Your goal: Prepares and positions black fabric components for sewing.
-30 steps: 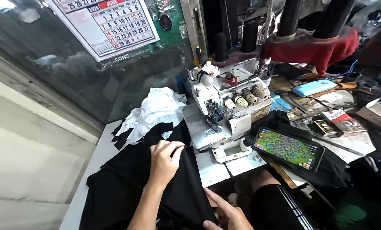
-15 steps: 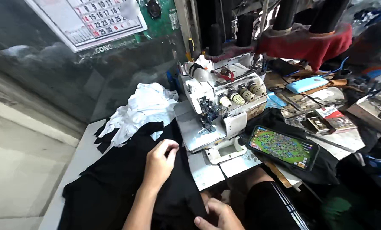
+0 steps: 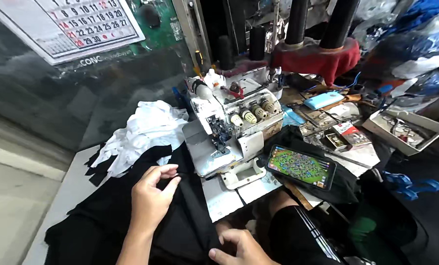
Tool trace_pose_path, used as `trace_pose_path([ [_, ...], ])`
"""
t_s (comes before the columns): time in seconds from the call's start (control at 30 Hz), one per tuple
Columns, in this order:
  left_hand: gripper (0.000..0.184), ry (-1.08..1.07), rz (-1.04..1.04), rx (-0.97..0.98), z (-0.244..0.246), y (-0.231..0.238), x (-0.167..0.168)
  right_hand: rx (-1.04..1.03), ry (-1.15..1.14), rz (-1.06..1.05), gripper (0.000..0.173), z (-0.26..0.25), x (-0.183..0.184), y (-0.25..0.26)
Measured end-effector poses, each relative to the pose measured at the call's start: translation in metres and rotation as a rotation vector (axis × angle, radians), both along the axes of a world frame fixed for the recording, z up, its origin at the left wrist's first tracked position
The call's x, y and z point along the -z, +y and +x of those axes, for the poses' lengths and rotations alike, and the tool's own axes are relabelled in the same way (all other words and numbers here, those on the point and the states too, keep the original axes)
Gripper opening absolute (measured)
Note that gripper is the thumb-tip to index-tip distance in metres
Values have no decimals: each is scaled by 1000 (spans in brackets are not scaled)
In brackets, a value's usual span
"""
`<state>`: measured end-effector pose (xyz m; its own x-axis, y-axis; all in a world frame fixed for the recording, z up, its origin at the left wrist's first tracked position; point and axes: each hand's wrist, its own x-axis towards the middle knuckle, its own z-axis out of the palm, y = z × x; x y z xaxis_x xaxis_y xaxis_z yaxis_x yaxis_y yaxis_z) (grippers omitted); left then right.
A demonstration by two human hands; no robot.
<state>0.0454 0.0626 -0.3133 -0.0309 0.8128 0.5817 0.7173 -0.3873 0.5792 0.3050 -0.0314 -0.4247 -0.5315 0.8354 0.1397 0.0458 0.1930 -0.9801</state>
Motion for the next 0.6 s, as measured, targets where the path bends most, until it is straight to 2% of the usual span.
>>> trace_pose_path([
  [0.1,37,31,-9,-33,3,-1,-1,34,-45,22,28,3,3,-11],
  [0.27,28,44,-11,-63,13,-6,-11,10,-63,-13,28,5,-4,-15],
  [0.6,29,248,-126,-79,25,21,12,32,-85,-36,26,2,6,-11],
])
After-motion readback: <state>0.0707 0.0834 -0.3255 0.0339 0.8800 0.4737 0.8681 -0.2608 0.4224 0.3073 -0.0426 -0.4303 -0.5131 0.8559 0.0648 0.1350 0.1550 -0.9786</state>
